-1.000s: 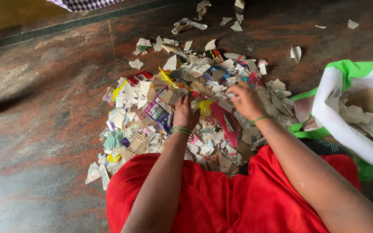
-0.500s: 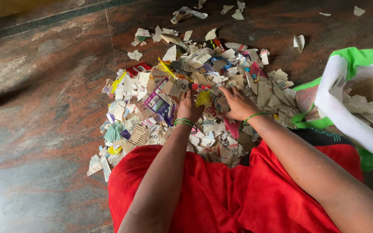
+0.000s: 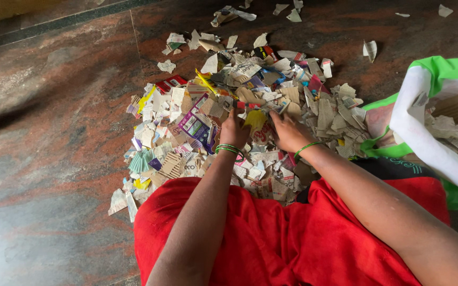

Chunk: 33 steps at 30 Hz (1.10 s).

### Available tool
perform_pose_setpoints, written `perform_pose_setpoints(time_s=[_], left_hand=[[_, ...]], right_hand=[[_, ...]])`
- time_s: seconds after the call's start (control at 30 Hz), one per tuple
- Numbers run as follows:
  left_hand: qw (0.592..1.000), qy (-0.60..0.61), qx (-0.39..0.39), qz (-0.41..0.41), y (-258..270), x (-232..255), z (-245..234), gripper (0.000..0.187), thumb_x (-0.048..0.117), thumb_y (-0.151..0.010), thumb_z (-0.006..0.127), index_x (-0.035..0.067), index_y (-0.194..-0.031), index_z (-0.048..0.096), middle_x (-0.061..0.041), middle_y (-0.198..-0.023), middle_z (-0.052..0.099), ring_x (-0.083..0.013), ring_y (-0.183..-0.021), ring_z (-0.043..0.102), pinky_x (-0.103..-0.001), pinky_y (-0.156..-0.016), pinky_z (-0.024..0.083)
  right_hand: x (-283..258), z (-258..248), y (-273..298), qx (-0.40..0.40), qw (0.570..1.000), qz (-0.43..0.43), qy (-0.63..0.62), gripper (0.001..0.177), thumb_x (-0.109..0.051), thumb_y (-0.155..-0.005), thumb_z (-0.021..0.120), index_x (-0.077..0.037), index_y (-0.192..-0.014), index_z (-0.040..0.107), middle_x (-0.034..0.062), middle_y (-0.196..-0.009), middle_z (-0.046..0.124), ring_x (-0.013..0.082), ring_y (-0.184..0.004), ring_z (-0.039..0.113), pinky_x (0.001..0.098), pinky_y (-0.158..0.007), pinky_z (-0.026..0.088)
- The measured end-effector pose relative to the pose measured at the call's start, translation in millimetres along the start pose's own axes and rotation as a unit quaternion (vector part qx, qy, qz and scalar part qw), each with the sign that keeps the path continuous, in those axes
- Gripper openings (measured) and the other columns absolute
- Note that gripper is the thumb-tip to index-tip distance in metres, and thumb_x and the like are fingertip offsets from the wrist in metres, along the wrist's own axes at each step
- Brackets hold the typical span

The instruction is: The person sits on the floor and sorts through a pile of torn paper scraps, picking up pieces and placing them into a white and green bag.

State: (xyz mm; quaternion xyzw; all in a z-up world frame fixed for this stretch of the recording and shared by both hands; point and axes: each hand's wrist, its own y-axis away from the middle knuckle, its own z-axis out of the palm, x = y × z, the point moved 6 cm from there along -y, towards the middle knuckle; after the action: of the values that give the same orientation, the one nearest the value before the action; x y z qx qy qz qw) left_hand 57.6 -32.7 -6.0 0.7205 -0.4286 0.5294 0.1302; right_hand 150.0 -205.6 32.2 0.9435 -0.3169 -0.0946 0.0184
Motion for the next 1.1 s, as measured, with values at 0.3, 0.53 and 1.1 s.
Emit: perform_pose_setpoints(time_s=[0.3, 0.53, 1.1], left_hand=[[1.000, 0.010, 0.021, 0.011, -7.2, 9.0, -17.5, 0.029, 0.015, -0.082, 0.077, 0.001, -0.107, 0.072, -0.017, -0.091, 0.076, -0.0251, -0.081, 0.075, -0.035, -0.075, 0.058], [0.990, 0.113, 0.082, -0.036, -22.0, -9.2, -42.9, 0.024, 0.013, -0.088, 0.073, -0.003, -0.105, 0.070, -0.008, -0.090, 0.076, -0.0124, -0.078, 0.070, -0.029, -0.074, 0.057], [0.913, 0.395, -0.045, 0.094, -66.3, 226.2, 168.5, 0.016, 0.015, -0.096, 0.072, 0.001, -0.103, 0.067, -0.002, -0.087, 0.068, -0.0084, -0.071, 0.060, -0.025, -0.062, 0.050]], right_hand=[[57.2, -10.0, -19.4, 0.157, 0.975, -0.014, -0.157, 0.023, -0.012, -0.088, 0.063, -0.003, -0.109, 0.067, 0.0244, -0.096, 0.072, 0.0414, -0.087, 0.071, 0.0497, -0.080, 0.056], [80.6, -46.9, -10.8, 0.217, 0.923, 0.018, -0.317, 0.014, -0.012, -0.089, 0.063, 0.001, -0.093, 0.064, 0.0184, -0.075, 0.064, 0.0244, -0.066, 0.061, 0.0405, -0.063, 0.048], [253.5, -222.7, 121.8, 0.540, 0.724, 0.023, -0.428, 0.005, -0.004, -0.097, 0.066, 0.000, -0.094, 0.062, -0.0010, -0.081, 0.056, 0.0074, -0.075, 0.049, 0.0294, -0.065, 0.042]])
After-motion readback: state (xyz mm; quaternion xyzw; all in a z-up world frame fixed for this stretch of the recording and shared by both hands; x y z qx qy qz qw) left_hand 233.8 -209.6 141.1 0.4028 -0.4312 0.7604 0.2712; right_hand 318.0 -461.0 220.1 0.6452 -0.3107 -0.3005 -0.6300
